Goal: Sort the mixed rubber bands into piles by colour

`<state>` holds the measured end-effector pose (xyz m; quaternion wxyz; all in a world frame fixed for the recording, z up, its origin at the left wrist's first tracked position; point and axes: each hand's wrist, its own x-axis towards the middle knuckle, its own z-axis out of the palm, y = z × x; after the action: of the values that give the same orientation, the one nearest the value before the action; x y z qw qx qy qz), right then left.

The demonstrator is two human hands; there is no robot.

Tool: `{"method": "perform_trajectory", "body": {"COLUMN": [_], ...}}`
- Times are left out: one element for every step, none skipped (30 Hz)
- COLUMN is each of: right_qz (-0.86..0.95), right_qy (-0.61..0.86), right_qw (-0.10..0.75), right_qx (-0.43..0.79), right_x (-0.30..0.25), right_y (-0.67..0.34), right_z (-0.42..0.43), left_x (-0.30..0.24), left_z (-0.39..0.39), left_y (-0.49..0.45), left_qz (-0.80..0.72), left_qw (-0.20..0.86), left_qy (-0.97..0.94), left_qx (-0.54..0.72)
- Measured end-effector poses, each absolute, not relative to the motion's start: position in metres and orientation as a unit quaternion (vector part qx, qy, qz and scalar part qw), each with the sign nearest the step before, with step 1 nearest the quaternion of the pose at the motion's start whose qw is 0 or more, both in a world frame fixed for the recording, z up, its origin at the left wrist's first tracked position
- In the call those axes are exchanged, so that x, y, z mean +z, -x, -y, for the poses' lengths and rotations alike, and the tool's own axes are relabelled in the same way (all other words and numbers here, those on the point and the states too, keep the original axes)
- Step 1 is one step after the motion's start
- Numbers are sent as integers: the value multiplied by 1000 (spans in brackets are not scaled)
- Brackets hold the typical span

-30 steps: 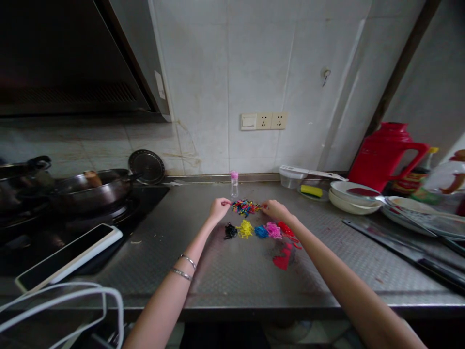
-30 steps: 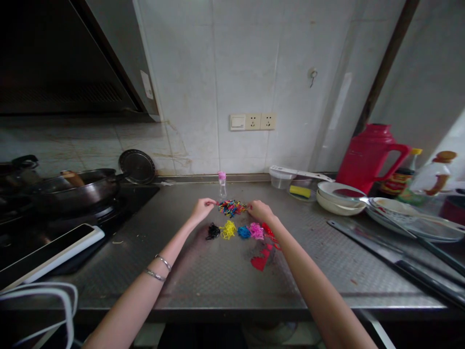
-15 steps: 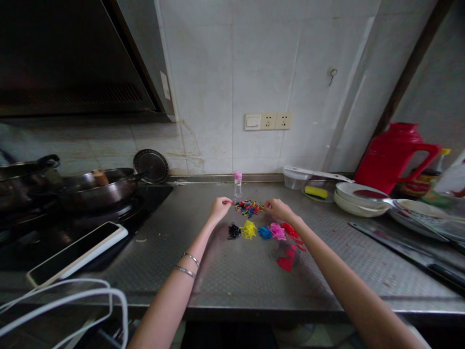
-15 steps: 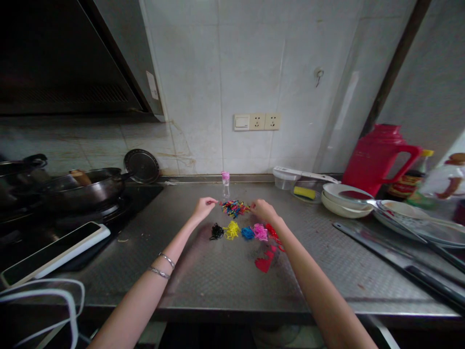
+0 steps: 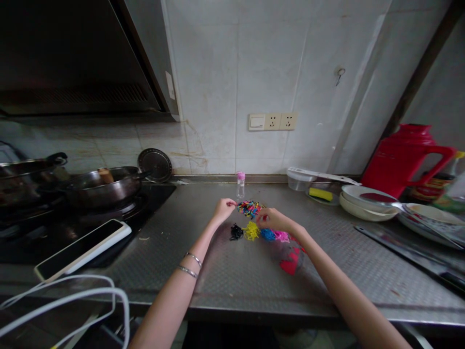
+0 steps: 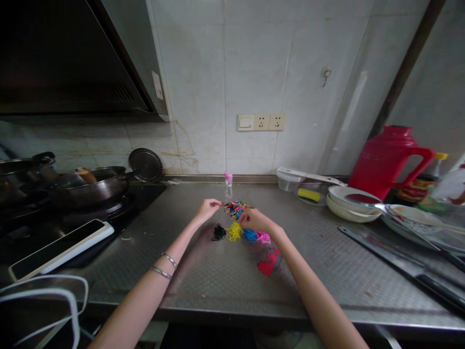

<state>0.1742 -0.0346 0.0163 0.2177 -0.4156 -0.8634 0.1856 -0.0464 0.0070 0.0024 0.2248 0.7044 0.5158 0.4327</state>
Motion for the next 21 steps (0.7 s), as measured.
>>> {"method": "perform_trajectory", "body": {"right_qz": [858,852,844,836,826,817,808,799,792,786,781,776,772,768,765,763,761,760,759,759,758], "right_qy": [425,436,448,462,475,489,503,515,524,532,538,544,549,555,559,563,567,569,571,573,575], "right_qw": [225,235,246,255,264,271,276,281,287,293,297,301,304,305,304,303,302,300,298,296,293], "right_qx": [179,170,161,153,146,141,136,131,125,119,113,106,101,97,94,93,92,92,93,94,94], "right_x": [18,19,20,21,21,21,21,20,19,18,17,16,15,15,15,15,15,16,16,17,17], "right_y": [-175,-176,-179,-182,-186,-190,-194,-198,-202,-205,-207,-209,-210,-210,-210,-210,-209,-208,-207,-207,-207], "right_z": [35,35,35,34,33,32,31,30,29,28,28,27,27,27,28,28,29,30,31,32,33], "left_x": [2,2,1,1,0,0,-1,-1,-3,-4,-6,-8,-11,-13,-14,-16,-17,-17,-17,-16,-16], "left_z": [-7,-6,-6,-6,-6,-6,-7,-8,-10,-12,-15,-18,-20,-23,-25,-26,-28,-29,-30,-31,-32], "left_y": [46,45,45,44,44,44,44,44,45,45,46,46,46,46,45,44,43,41,39,37,35], "left_qz": [-515,-515,-515,-518,-521,-526,-532,-539,-547,-555,-561,-564,-562,-555,-544,-532,-520,-511,-506,-504,-503], "left_qw": [223,222,221,221,222,224,226,227,228,227,224,219,215,212,211,210,207,201,192,182,172], "left_qy": [-706,-708,-709,-711,-711,-711,-710,-708,-706,-705,-705,-708,-715,-725,-737,-750,-761,-770,-777,-783,-788], "left_qx": [431,429,427,422,416,409,402,395,388,380,372,364,355,347,340,333,328,324,321,316,310]}}
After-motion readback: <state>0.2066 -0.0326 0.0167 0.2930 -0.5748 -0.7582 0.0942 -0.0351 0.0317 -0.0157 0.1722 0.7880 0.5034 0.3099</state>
